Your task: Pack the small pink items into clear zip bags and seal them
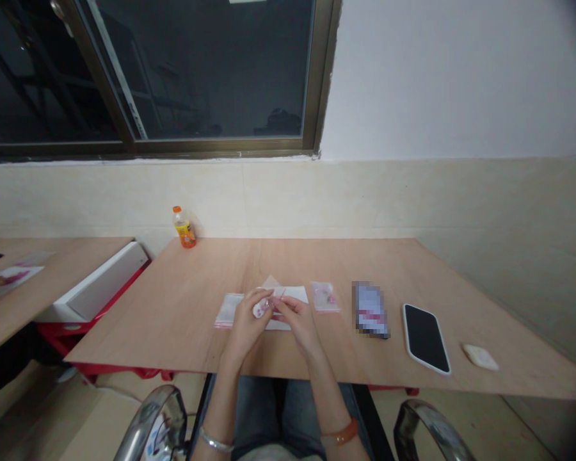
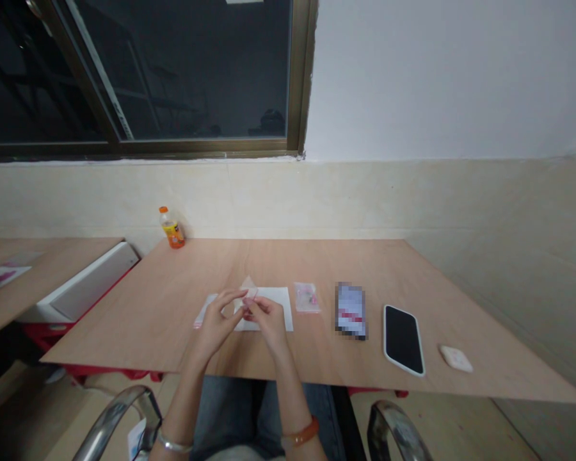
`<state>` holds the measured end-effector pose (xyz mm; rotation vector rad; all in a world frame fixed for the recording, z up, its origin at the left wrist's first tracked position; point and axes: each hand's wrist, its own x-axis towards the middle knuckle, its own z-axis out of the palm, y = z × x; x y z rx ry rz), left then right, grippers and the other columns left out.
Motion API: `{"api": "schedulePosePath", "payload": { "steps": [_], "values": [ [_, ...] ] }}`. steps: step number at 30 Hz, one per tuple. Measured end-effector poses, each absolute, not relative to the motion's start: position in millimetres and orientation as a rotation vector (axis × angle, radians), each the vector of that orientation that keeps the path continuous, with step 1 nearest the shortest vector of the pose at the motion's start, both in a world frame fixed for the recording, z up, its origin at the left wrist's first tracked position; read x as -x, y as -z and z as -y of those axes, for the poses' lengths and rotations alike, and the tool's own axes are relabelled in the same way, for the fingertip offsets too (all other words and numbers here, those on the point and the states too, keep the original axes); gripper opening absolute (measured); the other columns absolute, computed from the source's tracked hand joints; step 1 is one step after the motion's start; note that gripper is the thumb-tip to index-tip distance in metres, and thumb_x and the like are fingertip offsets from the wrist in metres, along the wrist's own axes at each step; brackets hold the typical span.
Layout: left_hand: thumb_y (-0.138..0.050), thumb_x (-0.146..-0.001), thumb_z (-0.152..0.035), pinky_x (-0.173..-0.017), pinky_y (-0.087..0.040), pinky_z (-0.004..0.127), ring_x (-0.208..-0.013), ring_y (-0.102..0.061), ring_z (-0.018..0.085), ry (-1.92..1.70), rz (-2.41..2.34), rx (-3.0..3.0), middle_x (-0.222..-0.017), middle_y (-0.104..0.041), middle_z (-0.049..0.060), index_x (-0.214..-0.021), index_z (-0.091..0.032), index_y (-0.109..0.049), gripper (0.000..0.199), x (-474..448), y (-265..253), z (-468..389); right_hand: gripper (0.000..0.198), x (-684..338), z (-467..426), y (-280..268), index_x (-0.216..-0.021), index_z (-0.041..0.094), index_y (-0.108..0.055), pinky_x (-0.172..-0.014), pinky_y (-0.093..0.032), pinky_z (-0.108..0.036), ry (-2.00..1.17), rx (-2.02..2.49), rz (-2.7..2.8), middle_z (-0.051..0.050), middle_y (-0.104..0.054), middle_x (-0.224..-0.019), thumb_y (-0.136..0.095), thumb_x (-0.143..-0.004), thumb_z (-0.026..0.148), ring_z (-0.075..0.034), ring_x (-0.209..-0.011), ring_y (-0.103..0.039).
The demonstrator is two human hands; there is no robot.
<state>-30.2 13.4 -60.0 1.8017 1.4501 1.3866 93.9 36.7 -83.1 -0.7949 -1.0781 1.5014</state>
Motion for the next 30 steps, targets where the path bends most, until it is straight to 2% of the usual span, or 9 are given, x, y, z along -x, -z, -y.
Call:
{"api": "schedulePosePath", "payload": {
  "steps": [4, 9, 15, 22, 30],
  "values": [
    [-0.057, -0.076, -0.023, -0.086, -0.047, 0.033, -0.092, -0.061, 0.019, -1.383, -1.435, -1.777, -0.097, -0.068, 0.006, -0.097, -0.018, -0.065, 0.023, 29.6, 58.0, -11.6, 0.030, -98.0, -35.7, 81.6, -0.076, 0.014, -0.072, -0.073, -0.054, -0.036, -1.521, 0.799, 1.048, -0.007, -0.069, -0.078, -0.072, -0.064, 0.041, -0.020, -0.073, -0.064],
    [-0.058, -0.075, -0.025, -0.084, -0.049, 0.033, -0.090, -0.064, 0.019, -1.339, -1.433, -1.693, -0.096, -0.070, 0.008, -0.095, -0.016, -0.066, 0.024, 26.7, 54.9, -9.7, 0.025, -100.5, -34.9, 79.2, -0.068, 0.015, -0.070, -0.073, -0.055, -0.035, -1.515, 0.819, 0.993, -0.005, -0.068, -0.070, -0.074, -0.063, 0.039, -0.018, -0.070, -0.063],
    [-0.061, -0.073, -0.025, -0.081, -0.051, 0.034, -0.089, -0.065, 0.021, -1.340, -1.455, -1.672, -0.094, -0.071, 0.008, -0.093, -0.016, -0.069, 0.024, 28.7, 50.4, -8.6, 0.030, -102.3, -32.6, 75.9, -0.080, 0.016, -0.071, -0.076, -0.054, -0.036, -1.576, 0.742, 1.067, -0.006, -0.069, -0.081, -0.069, -0.068, 0.044, -0.019, -0.079, -0.064],
    [-0.061, -0.073, -0.025, -0.079, -0.051, 0.031, -0.085, -0.066, 0.020, -1.321, -1.404, -1.608, -0.090, -0.072, 0.007, -0.089, -0.016, -0.071, 0.020, 24.8, 48.7, -6.7, 0.022, -103.7, -32.0, 75.7, -0.070, 0.017, -0.069, -0.074, -0.053, -0.033, -1.571, 0.746, 1.041, -0.002, -0.066, -0.073, -0.071, -0.066, 0.039, -0.016, -0.073, -0.062],
    [-0.058, -0.076, -0.030, -0.075, -0.052, 0.030, -0.081, -0.066, 0.020, -1.347, -1.283, -1.525, -0.087, -0.073, 0.008, -0.086, -0.014, -0.072, 0.023, 25.3, 50.1, -9.3, 0.023, -106.3, -31.7, 71.0, -0.074, 0.017, -0.067, -0.074, -0.053, -0.033, -1.561, 0.715, 1.093, -0.004, -0.066, -0.080, -0.067, -0.071, 0.040, -0.017, -0.077, -0.063]
  ]
}}
